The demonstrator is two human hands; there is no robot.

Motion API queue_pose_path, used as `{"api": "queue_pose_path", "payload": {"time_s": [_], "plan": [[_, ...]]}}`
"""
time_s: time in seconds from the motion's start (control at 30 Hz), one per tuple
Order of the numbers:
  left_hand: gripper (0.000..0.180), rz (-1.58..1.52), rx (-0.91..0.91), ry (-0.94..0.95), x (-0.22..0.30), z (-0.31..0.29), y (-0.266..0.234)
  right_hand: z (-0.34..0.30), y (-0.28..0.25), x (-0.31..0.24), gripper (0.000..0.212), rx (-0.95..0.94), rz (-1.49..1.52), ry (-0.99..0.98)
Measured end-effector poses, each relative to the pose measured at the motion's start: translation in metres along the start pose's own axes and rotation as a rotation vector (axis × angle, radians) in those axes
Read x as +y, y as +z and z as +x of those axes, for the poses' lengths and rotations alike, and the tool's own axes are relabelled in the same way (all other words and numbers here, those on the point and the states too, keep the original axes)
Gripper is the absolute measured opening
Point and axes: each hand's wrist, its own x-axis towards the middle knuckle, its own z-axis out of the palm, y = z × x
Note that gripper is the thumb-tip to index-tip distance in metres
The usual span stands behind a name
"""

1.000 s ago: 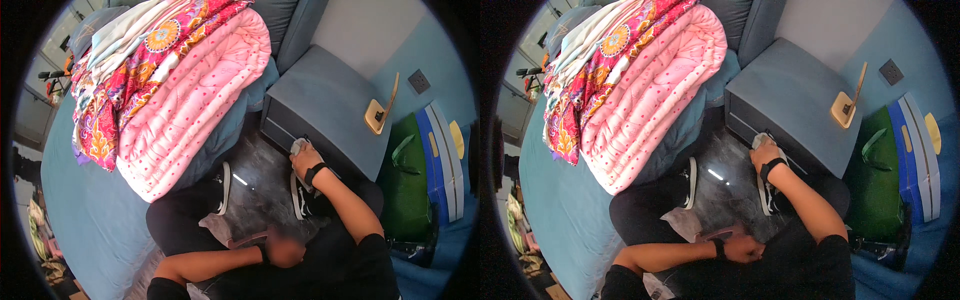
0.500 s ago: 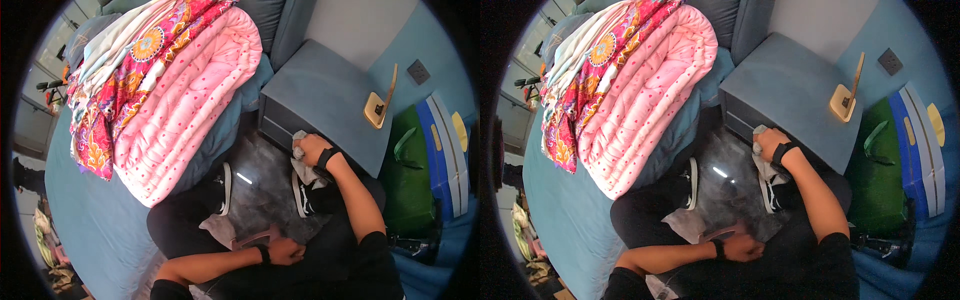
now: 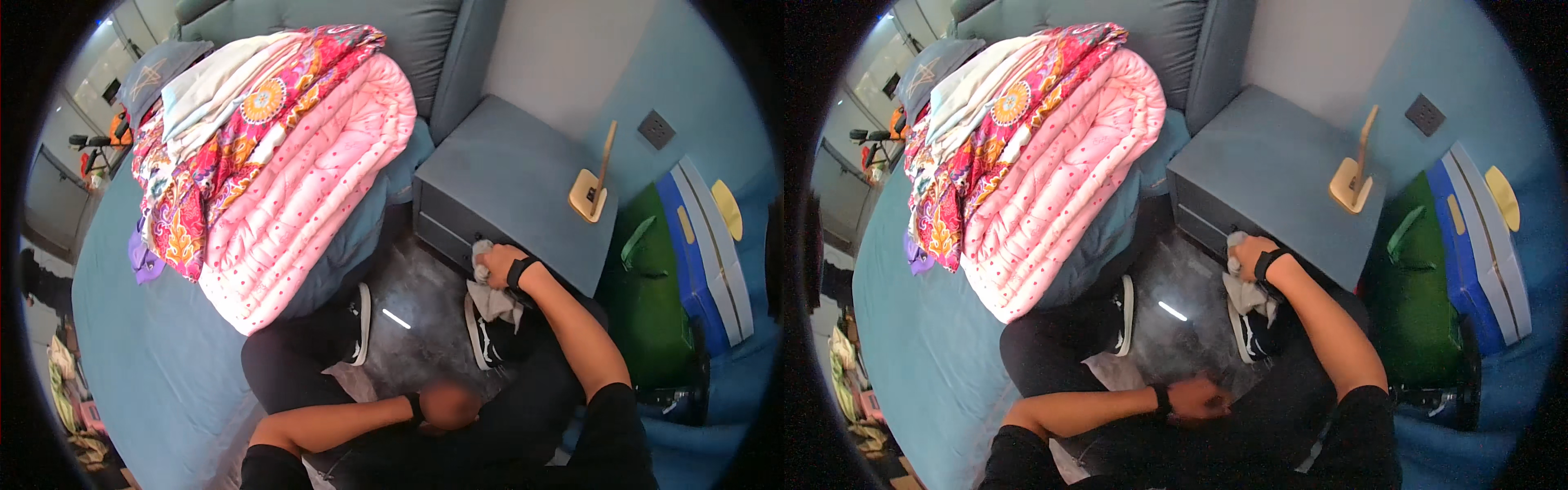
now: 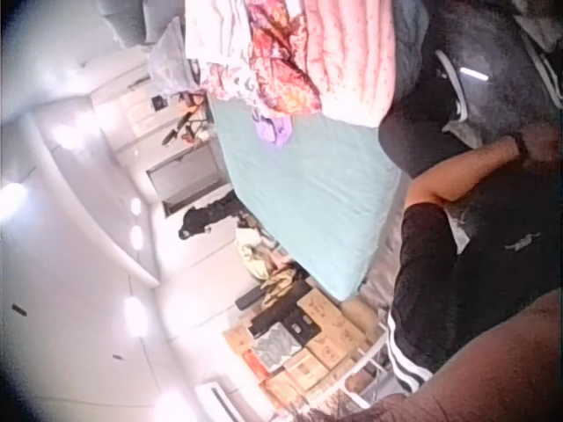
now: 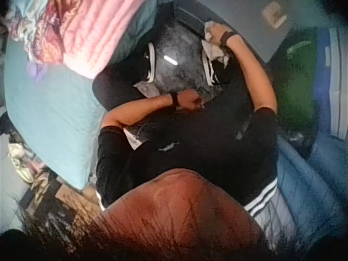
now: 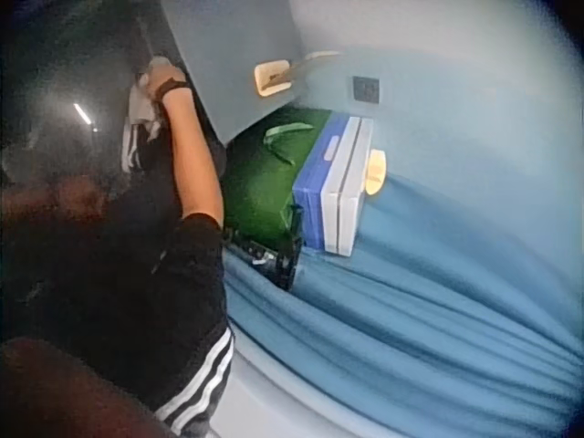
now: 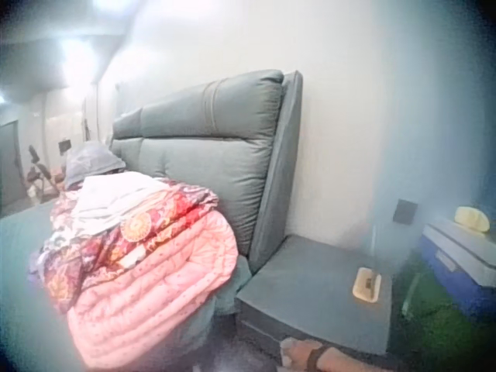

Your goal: Cleaning a nightstand with a cloth.

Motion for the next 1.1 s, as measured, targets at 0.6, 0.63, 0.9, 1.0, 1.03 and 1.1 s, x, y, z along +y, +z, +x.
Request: {"api": "queue_pose_path", "payload": {"time_s": [0.6,0.63,0.9,1.0,1.03,1.1], "plan": [[0.010,0.005,-0.022,0.023,0.013,0.000,0.004,0.004,0.026,-0.016,0.051,0.241,0.203,0.094],[0.009,-0.007,-0.021,0.031,0.014,0.001,0.003,0.006,0.025,-0.015,0.051,0.237,0.206,0.095],[0.013,-0.040,-0.017,0.003,0.006,0.000,0.002,-0.005,0.015,-0.018,0.052,-0.073,-0.025,0.138],[0.015,-0.030,-0.058,-0.045,0.006,0.001,-0.002,-0.018,0.006,-0.021,0.050,-0.091,-0.031,0.191],[0.015,-0.032,-0.060,-0.047,0.006,0.001,-0.002,-0.021,0.004,-0.021,0.047,-0.090,-0.020,0.207],[0.015,-0.026,-0.065,-0.045,0.006,0.003,-0.001,-0.025,0.000,-0.022,0.047,-0.104,-0.053,0.214]]}}
